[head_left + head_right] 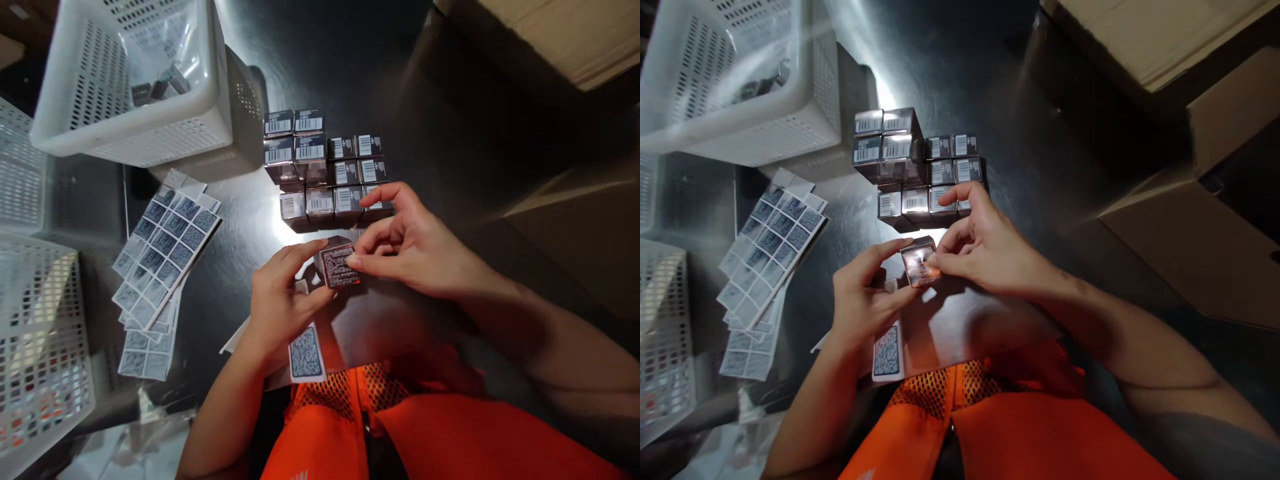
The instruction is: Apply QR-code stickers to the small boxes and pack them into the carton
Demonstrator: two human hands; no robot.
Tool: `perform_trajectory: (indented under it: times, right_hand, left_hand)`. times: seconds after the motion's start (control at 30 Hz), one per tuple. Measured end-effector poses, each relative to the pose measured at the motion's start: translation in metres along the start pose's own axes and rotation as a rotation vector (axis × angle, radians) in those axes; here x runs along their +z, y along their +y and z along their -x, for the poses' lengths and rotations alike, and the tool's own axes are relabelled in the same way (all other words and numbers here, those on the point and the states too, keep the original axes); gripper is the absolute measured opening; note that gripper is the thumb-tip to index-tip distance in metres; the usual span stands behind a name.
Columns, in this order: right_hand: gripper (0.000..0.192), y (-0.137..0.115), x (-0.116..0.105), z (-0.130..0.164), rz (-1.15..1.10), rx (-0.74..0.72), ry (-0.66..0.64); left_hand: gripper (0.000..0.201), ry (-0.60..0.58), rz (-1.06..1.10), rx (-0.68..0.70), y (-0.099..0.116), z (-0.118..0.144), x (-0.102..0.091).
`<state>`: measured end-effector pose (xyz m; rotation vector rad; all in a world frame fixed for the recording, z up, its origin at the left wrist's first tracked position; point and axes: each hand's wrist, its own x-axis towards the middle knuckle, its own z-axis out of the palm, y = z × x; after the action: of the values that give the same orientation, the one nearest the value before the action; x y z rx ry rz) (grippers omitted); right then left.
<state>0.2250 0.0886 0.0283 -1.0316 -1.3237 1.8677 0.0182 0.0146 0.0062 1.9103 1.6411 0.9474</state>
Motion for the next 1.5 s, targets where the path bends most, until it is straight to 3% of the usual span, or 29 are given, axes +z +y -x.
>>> perform_trajectory:
  times: [0.47, 0.8, 0.93, 1.03, 1.1, 1.23, 1.37, 1.5]
  right_hand:
    - [0.063, 0.002, 0.001, 0.001, 0.079, -0.034, 0.045]
    - [0.065, 0.007, 0.001, 0.004, 0.303, -0.111, 0.137]
    - [0.069, 0.005, -0.006, 0.002, 0.546, -0.199, 0.308]
    - [0.055, 0.005, 0.000, 0.006, 0.590, -0.324, 0.430]
    - [0.046, 0.008, 0.012, 0.011, 0.524, -0.337, 0.358]
    - [0.055, 0.021, 0.043, 0.022, 0.483, -0.132, -0.001]
    - [0.044, 0.033, 0.058, 0.018, 0.438, 0.034, -0.150]
    - [0.036, 0.037, 0.051, 0.014, 0.331, 0.072, -0.158]
  left_hand:
    - [0.051, -0.001, -0.003, -0.005, 0.003, 0.000, 0.000]
    - [0.049, 0.049, -0.048, 0.086, 0.004, 0.001, 0.000]
    - [0.045, 0.101, -0.039, 0.044, 0.011, -0.001, 0.000]
    - [0.049, 0.265, -0.072, -0.069, 0.010, -0.002, 0.000]
    - [0.052, 0.412, -0.135, -0.118, 0.005, -0.004, -0.001]
    - [0.054, 0.576, -0.257, -0.127, -0.007, -0.006, 0.000]
    - [0.052, 0.569, -0.247, -0.119, -0.010, -0.004, 0.005]
    - [0.051, 0.541, -0.147, -0.090, -0.012, -0.004, 0.009]
